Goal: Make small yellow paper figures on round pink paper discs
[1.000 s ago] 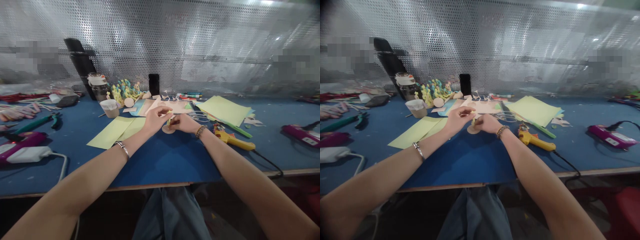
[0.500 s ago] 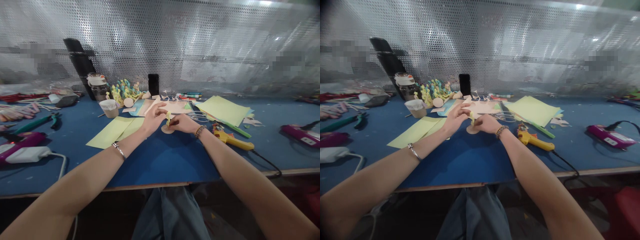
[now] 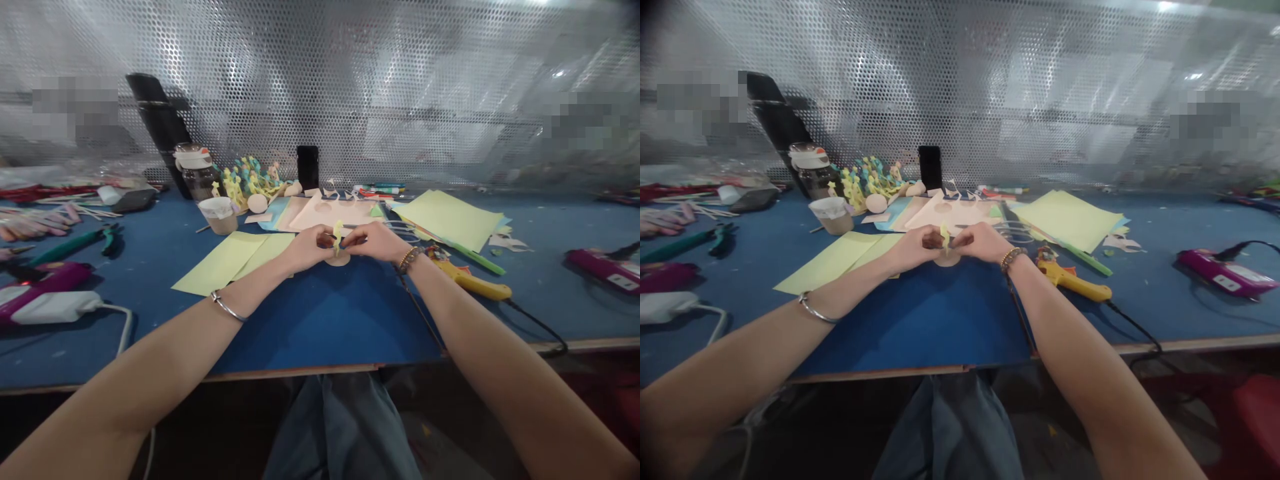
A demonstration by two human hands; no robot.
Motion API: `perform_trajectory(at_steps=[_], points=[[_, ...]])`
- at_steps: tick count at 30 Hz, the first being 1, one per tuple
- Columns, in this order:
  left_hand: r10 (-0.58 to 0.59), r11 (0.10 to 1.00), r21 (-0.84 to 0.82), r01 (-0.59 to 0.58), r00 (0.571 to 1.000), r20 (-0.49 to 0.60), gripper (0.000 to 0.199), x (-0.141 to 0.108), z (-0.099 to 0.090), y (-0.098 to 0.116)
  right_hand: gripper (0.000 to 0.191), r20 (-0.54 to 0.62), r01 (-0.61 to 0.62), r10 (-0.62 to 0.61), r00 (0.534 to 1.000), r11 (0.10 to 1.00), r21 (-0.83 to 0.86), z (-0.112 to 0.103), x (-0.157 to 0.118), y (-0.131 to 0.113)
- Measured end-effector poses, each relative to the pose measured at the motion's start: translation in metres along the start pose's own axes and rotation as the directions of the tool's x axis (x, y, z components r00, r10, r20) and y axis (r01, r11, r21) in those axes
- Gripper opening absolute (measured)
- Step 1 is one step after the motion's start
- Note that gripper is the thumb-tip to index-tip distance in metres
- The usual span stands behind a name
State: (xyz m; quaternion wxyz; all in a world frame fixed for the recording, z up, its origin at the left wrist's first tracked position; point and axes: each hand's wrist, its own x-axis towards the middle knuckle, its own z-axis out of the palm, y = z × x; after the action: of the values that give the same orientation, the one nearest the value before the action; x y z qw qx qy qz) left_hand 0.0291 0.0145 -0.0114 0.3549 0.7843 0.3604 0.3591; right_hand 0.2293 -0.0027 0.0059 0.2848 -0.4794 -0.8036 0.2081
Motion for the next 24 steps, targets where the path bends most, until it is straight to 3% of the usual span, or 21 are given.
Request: perform_trajectory(at_steps=[17, 24], points=[[0.012, 0.993, 0.120, -0.009, 1.000, -0.024, 0.025, -0.0010, 0.0018, 0.0050, 0.016, 0.045, 0.003, -0.004, 0.999, 1.000, 0.028, 0.0037, 0.0020, 0.0031], [0.017, 1.000, -0.011, -0.016, 0.997, 0.071, 0.037, -0.0022, -0.0021, 0.0023, 0.016, 0.083, 0.022, -0.023, 0.996, 1.000, 0.017, 0.0047, 0.0009, 0.0016]])
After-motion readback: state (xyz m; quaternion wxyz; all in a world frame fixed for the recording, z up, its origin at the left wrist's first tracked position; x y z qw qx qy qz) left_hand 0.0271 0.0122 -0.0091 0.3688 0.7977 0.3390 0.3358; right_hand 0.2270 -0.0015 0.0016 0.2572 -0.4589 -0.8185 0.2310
